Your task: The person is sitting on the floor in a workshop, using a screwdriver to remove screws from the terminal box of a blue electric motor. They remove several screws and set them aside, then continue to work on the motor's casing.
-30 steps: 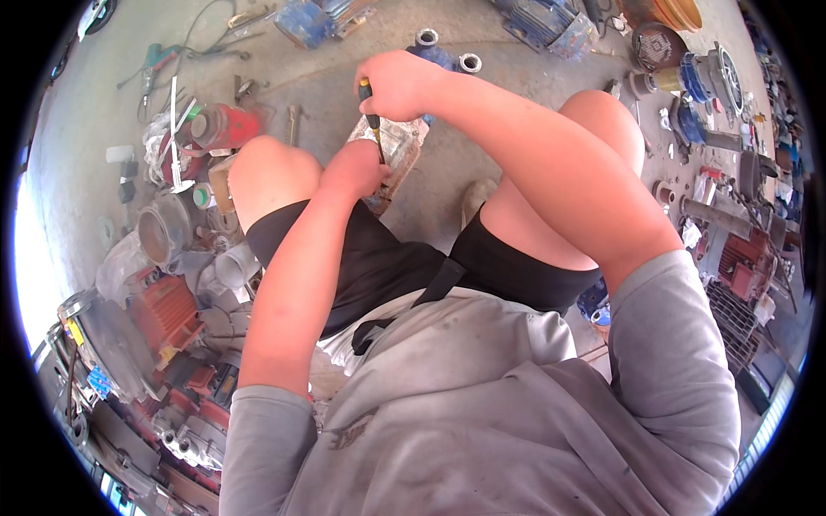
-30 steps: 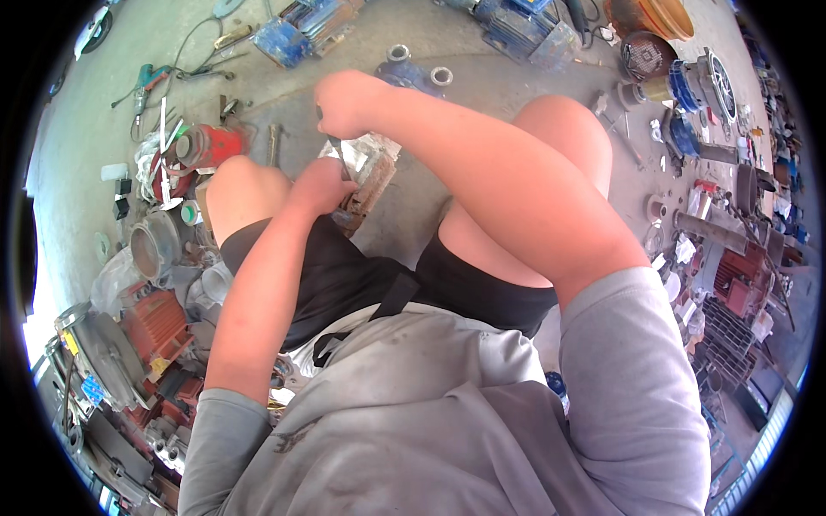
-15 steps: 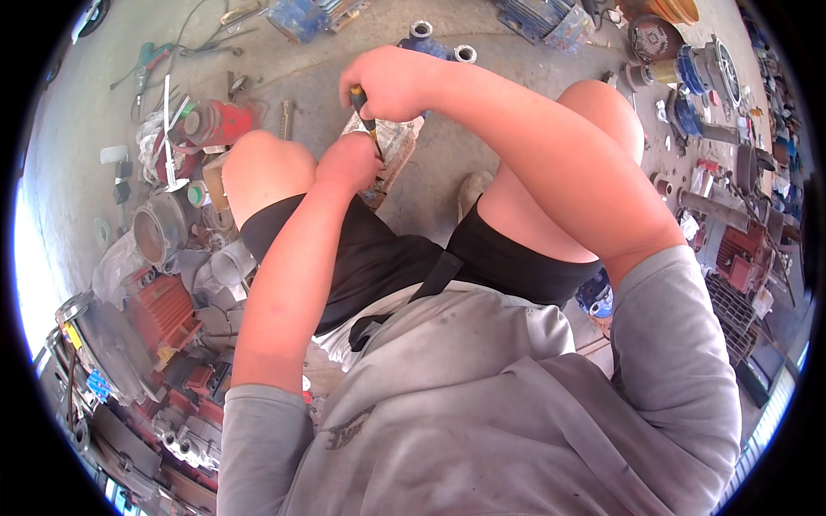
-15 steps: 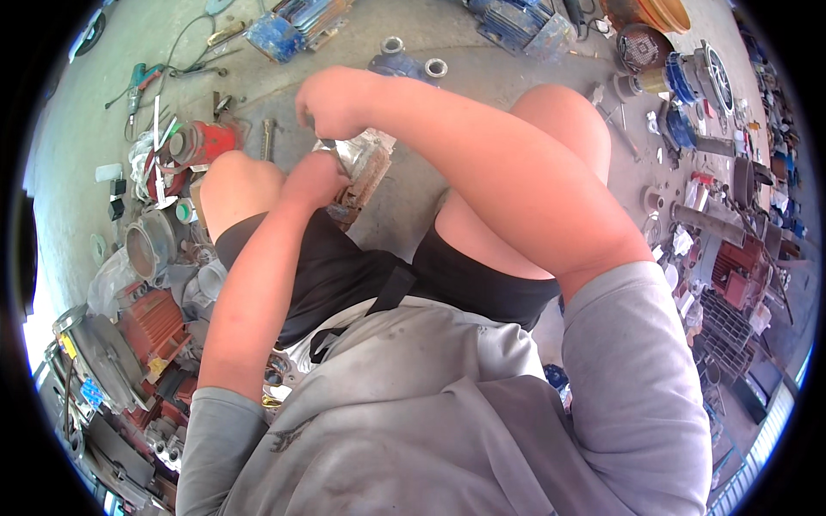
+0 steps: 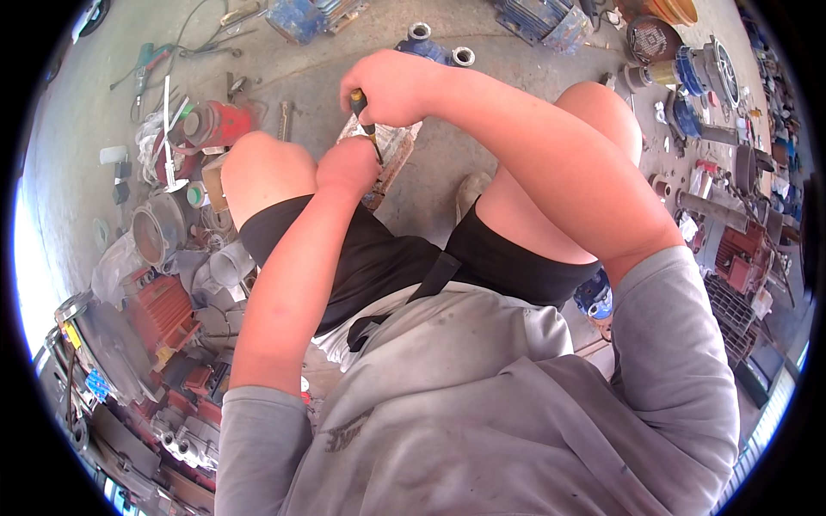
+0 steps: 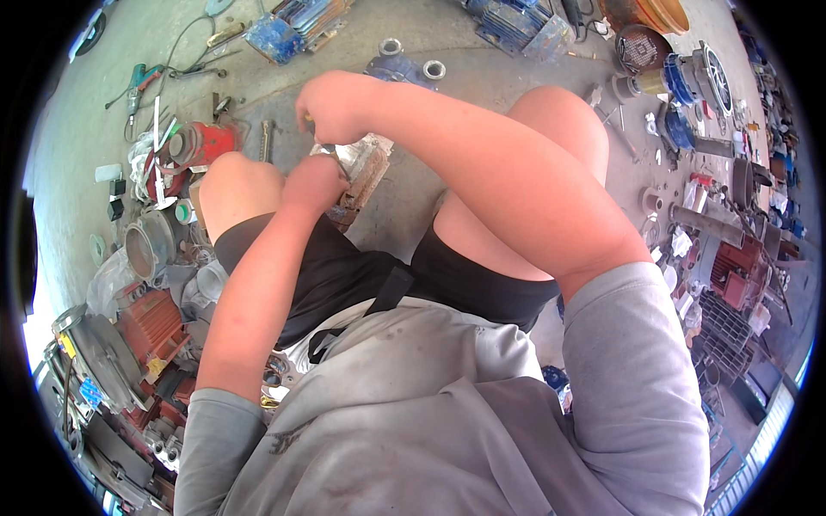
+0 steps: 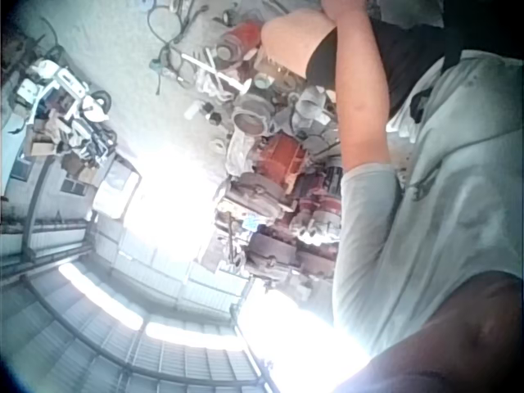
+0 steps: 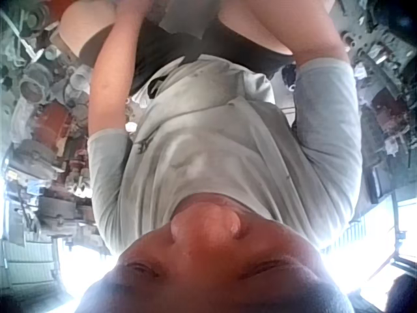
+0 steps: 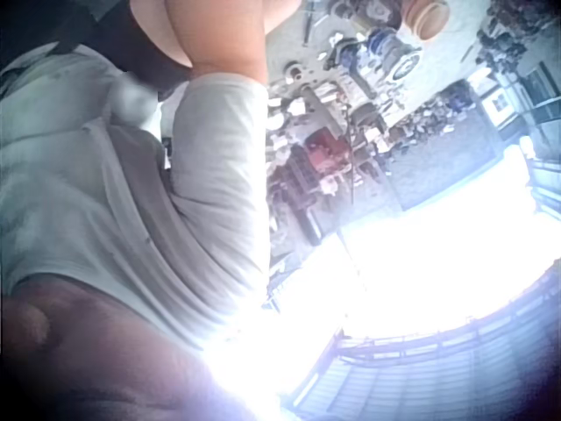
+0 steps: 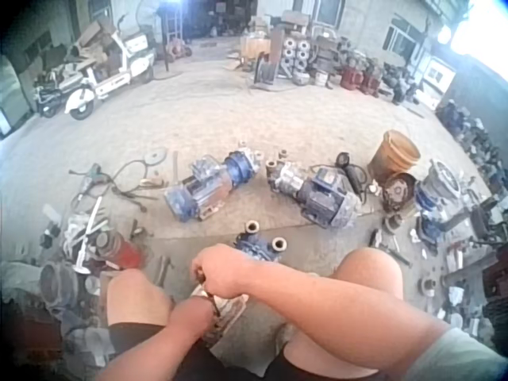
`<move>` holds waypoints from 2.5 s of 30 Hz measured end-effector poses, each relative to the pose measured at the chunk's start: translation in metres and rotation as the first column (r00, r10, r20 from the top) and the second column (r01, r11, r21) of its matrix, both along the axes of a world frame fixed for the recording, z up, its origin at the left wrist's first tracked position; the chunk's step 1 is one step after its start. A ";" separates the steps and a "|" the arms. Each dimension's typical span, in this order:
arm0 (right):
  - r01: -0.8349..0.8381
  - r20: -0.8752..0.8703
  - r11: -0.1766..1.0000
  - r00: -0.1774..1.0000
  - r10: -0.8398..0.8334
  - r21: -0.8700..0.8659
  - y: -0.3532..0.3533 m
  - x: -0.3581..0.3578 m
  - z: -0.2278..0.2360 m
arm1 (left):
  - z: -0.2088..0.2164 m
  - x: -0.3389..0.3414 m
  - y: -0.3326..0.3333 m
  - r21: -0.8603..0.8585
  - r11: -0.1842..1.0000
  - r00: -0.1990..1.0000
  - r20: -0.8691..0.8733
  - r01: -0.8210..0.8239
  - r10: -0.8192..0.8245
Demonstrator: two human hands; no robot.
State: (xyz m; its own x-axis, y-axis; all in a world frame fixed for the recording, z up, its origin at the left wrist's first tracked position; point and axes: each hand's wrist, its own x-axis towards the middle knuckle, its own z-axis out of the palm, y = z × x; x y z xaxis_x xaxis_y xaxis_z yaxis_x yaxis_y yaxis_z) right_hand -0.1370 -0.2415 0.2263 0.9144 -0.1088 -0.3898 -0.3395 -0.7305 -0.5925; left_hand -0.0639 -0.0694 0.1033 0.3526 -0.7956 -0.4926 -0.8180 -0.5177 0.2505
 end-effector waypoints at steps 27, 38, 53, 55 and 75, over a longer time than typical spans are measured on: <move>0.061 0.015 0.996 0.998 -0.060 -0.061 -0.011 -0.007 -0.012 | 0.006 -0.001 -0.005 0.071 0.997 0.999 -0.048 -0.013 0.016; 0.099 0.027 0.994 0.995 -0.098 -0.046 -0.011 -0.011 -0.011 | 0.016 0.000 -0.011 0.169 0.985 0.994 -0.108 -0.014 0.033; 0.585 -0.085 0.804 0.811 -0.579 0.107 -0.003 -0.057 -0.022 | 0.012 0.002 -0.009 0.122 0.991 0.995 -0.074 -0.062 0.071; 0.642 -0.113 0.750 0.767 -0.632 0.161 0.001 -0.066 -0.024 | 0.017 0.002 -0.009 0.114 0.991 0.994 -0.075 -0.064 0.073; 0.041 0.158 0.999 0.987 -0.039 -0.009 0.057 -0.070 0.005 | 0.017 0.016 0.001 0.021 0.992 0.959 -0.256 -0.122 0.124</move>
State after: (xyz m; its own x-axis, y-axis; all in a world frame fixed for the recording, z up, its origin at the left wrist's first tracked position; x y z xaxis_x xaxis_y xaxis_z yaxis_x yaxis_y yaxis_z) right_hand -0.2072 -0.1840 0.2317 0.9591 -0.1503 -0.2399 -0.2718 -0.7258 -0.6319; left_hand -0.0475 -0.0686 0.1201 0.3091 -0.7513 -0.5831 -0.6568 -0.6121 0.4404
